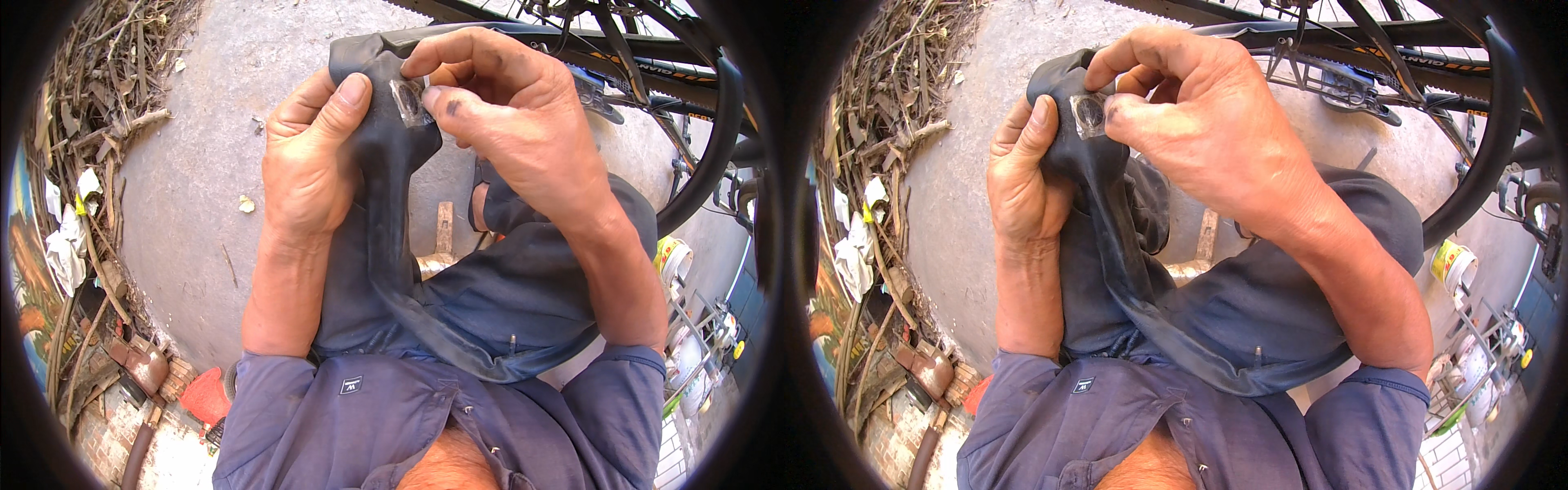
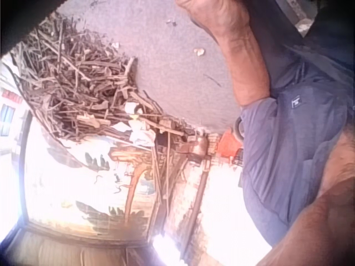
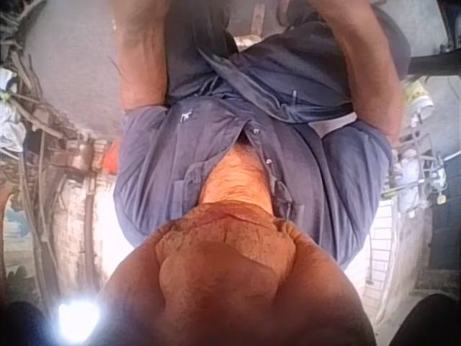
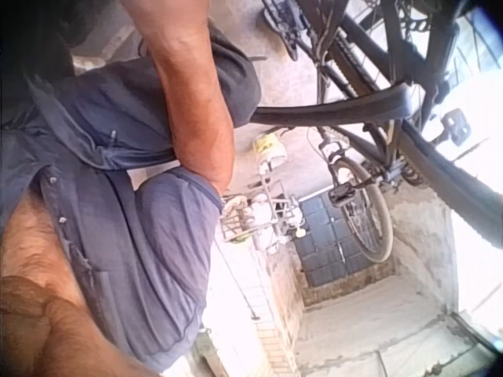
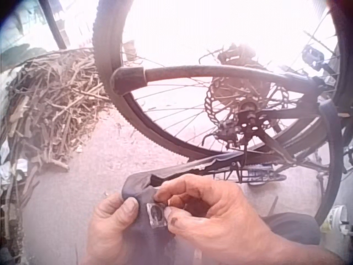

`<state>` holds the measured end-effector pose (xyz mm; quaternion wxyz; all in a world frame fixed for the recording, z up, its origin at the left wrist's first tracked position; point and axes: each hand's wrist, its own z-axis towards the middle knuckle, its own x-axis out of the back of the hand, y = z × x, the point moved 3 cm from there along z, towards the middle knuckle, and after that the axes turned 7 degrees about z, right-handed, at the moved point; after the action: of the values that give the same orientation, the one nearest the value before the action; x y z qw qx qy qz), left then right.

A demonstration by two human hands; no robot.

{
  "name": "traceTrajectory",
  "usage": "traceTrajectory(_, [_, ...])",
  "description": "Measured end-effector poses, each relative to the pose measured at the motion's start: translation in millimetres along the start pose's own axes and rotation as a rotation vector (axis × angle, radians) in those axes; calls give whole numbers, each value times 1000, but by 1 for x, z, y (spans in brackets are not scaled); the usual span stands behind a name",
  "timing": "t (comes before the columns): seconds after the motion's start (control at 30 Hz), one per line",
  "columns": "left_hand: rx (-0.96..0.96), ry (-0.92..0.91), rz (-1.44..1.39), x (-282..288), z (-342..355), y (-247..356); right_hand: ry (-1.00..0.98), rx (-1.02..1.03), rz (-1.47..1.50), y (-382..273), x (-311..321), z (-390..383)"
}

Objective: The person repairs a punctured bicycle inner tube by applying a patch to the damaged area. They use a hand pump to inflate the tube, then remove the valve cap and inspect the patch to ensure it is secure.

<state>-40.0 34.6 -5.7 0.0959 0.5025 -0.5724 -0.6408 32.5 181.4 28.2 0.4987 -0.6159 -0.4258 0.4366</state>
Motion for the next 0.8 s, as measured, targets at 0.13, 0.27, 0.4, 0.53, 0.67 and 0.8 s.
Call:
traceTrajectory(0.13, [-4, -2, -17, 0, 1, 0, -8, -16, 35, -1, 0, -1])
traceTrajectory(0.27, [23, 16, -59, 1, 3, 0, 36, 42, -75, -1, 1, 1])
traceTrajectory(0.4, [25, 25, -70, 6, 4, 0, 37, -162, -49, -3, 3, 3])
traceTrajectory(0.53, [22, 37, -54, 5, 4, 1, 2, -424, 265, 13, 4, 0])
traceTrajectory(0.67, [-42, 63, -14, 1, 3, 5, -73, -358, 417, 16, 4, 2])
traceTrajectory(0.8, [-109, 153, 36, 0, 1, 9, -102, -359, 381, 18, -2, 2])
